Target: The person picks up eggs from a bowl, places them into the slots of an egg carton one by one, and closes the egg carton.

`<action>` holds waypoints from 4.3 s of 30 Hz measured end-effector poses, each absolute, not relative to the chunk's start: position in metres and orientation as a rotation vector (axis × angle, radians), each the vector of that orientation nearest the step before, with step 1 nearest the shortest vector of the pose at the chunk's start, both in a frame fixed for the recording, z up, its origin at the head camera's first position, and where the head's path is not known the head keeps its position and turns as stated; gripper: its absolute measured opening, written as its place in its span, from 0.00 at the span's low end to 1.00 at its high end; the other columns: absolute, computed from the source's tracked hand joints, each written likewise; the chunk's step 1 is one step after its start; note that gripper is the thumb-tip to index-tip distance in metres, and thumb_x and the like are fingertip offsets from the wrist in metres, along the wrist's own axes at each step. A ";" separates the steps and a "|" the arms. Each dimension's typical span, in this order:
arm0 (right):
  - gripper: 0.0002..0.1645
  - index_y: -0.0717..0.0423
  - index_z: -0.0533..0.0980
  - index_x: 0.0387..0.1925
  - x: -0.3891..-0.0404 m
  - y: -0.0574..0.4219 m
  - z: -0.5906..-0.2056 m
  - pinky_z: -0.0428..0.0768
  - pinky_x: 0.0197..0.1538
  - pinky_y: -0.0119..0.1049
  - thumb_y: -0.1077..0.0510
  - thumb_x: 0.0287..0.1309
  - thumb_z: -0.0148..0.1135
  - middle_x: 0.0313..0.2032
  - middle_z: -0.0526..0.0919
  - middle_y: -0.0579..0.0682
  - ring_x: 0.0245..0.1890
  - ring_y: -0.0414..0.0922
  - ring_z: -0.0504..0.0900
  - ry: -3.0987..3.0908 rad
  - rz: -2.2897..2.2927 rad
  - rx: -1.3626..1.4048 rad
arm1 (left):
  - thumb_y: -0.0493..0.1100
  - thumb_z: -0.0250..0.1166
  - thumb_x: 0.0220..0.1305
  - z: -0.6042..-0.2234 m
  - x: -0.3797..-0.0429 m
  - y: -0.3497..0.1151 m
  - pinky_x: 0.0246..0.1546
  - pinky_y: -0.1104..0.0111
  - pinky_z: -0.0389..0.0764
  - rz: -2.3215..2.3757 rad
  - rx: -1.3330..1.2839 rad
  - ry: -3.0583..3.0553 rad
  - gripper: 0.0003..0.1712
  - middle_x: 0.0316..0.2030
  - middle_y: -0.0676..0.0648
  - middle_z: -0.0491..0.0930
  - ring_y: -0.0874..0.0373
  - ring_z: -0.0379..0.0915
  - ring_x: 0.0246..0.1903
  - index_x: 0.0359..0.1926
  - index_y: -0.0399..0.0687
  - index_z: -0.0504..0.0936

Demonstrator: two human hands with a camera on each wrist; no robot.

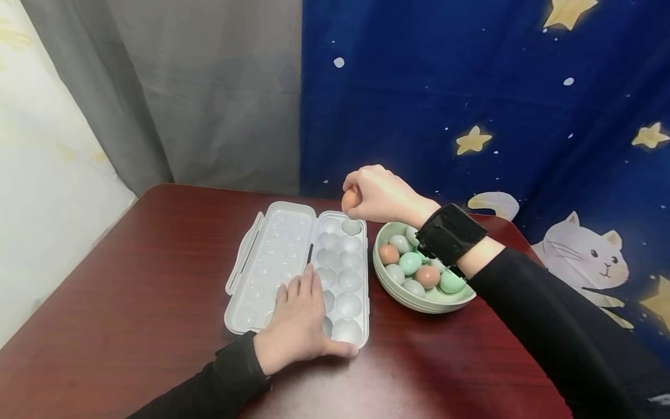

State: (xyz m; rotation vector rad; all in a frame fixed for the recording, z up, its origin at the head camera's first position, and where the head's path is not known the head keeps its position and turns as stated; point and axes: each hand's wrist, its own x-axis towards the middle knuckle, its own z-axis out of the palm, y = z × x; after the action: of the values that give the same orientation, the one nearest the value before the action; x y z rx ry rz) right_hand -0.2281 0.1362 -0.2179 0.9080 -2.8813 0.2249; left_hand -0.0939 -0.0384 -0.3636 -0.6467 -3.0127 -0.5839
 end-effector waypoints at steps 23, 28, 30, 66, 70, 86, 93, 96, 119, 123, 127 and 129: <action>0.05 0.56 0.78 0.25 -0.272 0.118 -0.252 0.69 0.27 0.38 0.60 0.42 0.59 0.22 0.74 0.49 0.23 0.47 0.72 -2.969 0.353 0.834 | 0.81 0.72 0.28 -0.364 -0.097 -0.040 0.61 0.40 0.57 -0.566 -0.640 -3.033 0.83 0.71 0.29 0.50 0.35 0.55 0.64 0.71 0.24 0.53; 0.03 0.56 0.76 0.23 -0.278 0.114 -0.255 0.67 0.26 0.38 0.61 0.42 0.57 0.21 0.72 0.48 0.22 0.46 0.70 -2.995 0.328 0.802 | 0.80 0.72 0.29 -0.363 -0.097 -0.040 0.60 0.40 0.57 -0.576 -0.649 -3.028 0.83 0.71 0.28 0.50 0.35 0.55 0.64 0.71 0.23 0.53; 0.02 0.56 0.75 0.22 -0.280 0.112 -0.256 0.66 0.25 0.38 0.62 0.43 0.56 0.20 0.70 0.48 0.21 0.46 0.68 -3.004 0.297 0.811 | 0.81 0.71 0.29 -0.363 -0.098 -0.041 0.60 0.40 0.58 -0.556 -0.654 -3.027 0.83 0.71 0.28 0.50 0.35 0.55 0.64 0.71 0.23 0.54; 0.03 0.56 0.80 0.32 -0.300 0.080 -0.302 0.76 0.31 0.45 0.63 0.58 0.60 0.28 0.80 0.51 0.26 0.48 0.74 -3.087 -0.215 0.854 | 0.83 0.70 0.29 -0.361 -0.106 -0.046 0.60 0.42 0.59 -0.533 -0.664 -3.037 0.82 0.70 0.30 0.52 0.35 0.57 0.63 0.71 0.25 0.55; 0.04 0.57 0.81 0.34 -0.301 0.080 -0.306 0.77 0.31 0.44 0.64 0.56 0.62 0.30 0.81 0.52 0.27 0.48 0.75 -3.090 -0.226 0.852 | 0.83 0.70 0.29 -0.362 -0.107 -0.046 0.61 0.42 0.59 -0.532 -0.664 -3.050 0.82 0.71 0.30 0.52 0.35 0.56 0.63 0.71 0.25 0.55; 0.05 0.57 0.80 0.26 -0.299 0.082 -0.317 0.80 0.32 0.50 0.66 0.55 0.62 0.26 0.82 0.53 0.27 0.50 0.79 -3.010 -0.195 0.928 | 0.82 0.70 0.29 -0.362 -0.106 -0.045 0.60 0.42 0.59 -0.528 -0.668 -3.028 0.81 0.70 0.30 0.54 0.35 0.57 0.63 0.70 0.25 0.56; 0.03 0.57 0.81 0.31 -0.299 0.080 -0.319 0.81 0.35 0.48 0.65 0.57 0.62 0.29 0.82 0.54 0.30 0.50 0.81 -2.988 -0.304 0.924 | 0.83 0.70 0.29 -0.362 -0.106 -0.046 0.60 0.42 0.59 -0.516 -0.670 -3.035 0.81 0.70 0.30 0.53 0.35 0.56 0.64 0.70 0.25 0.56; 0.02 0.57 0.81 0.31 -0.299 0.079 -0.319 0.81 0.36 0.49 0.63 0.57 0.63 0.31 0.82 0.54 0.32 0.50 0.81 -2.988 -0.334 0.905 | 0.83 0.69 0.30 -0.361 -0.106 -0.046 0.60 0.42 0.60 -0.513 -0.674 -3.032 0.81 0.70 0.30 0.53 0.35 0.57 0.63 0.70 0.25 0.56; 0.08 0.54 0.76 0.24 -0.298 0.089 -0.286 0.73 0.25 0.42 0.54 0.49 0.65 0.25 0.74 0.50 0.25 0.46 0.71 -3.040 -0.146 0.849 | 0.82 0.70 0.29 -0.366 -0.109 -0.048 0.59 0.41 0.60 -0.542 -0.681 -3.004 0.81 0.69 0.29 0.54 0.35 0.57 0.62 0.69 0.25 0.57; 0.11 0.54 0.78 0.29 -0.291 0.090 -0.278 0.75 0.28 0.42 0.51 0.49 0.66 0.27 0.76 0.49 0.27 0.46 0.73 -3.040 -0.178 0.853 | 0.82 0.70 0.29 -0.366 -0.109 -0.048 0.59 0.41 0.60 -0.550 -0.682 -3.012 0.81 0.69 0.29 0.54 0.35 0.57 0.62 0.69 0.24 0.57; 0.16 0.55 0.80 0.33 -0.280 0.093 -0.270 0.77 0.31 0.44 0.46 0.51 0.64 0.29 0.77 0.49 0.30 0.47 0.75 -3.028 -0.176 0.857 | 0.82 0.70 0.29 -0.366 -0.110 -0.048 0.59 0.41 0.60 -0.555 -0.691 -3.012 0.81 0.70 0.29 0.53 0.34 0.57 0.63 0.69 0.24 0.57; 0.17 0.54 0.81 0.33 -0.275 0.096 -0.267 0.76 0.31 0.44 0.44 0.54 0.63 0.30 0.77 0.49 0.31 0.47 0.75 -3.020 -0.172 0.852 | 0.82 0.71 0.29 -0.366 -0.110 -0.048 0.59 0.41 0.60 -0.554 -0.697 -3.000 0.81 0.69 0.28 0.54 0.34 0.57 0.63 0.69 0.24 0.57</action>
State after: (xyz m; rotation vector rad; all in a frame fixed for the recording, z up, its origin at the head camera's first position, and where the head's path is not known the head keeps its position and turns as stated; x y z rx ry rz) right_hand -0.2747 0.0955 -0.2671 0.8522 -3.0199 -0.1725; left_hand -0.1096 -0.0483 -0.3658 -0.6969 -3.0005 -0.5543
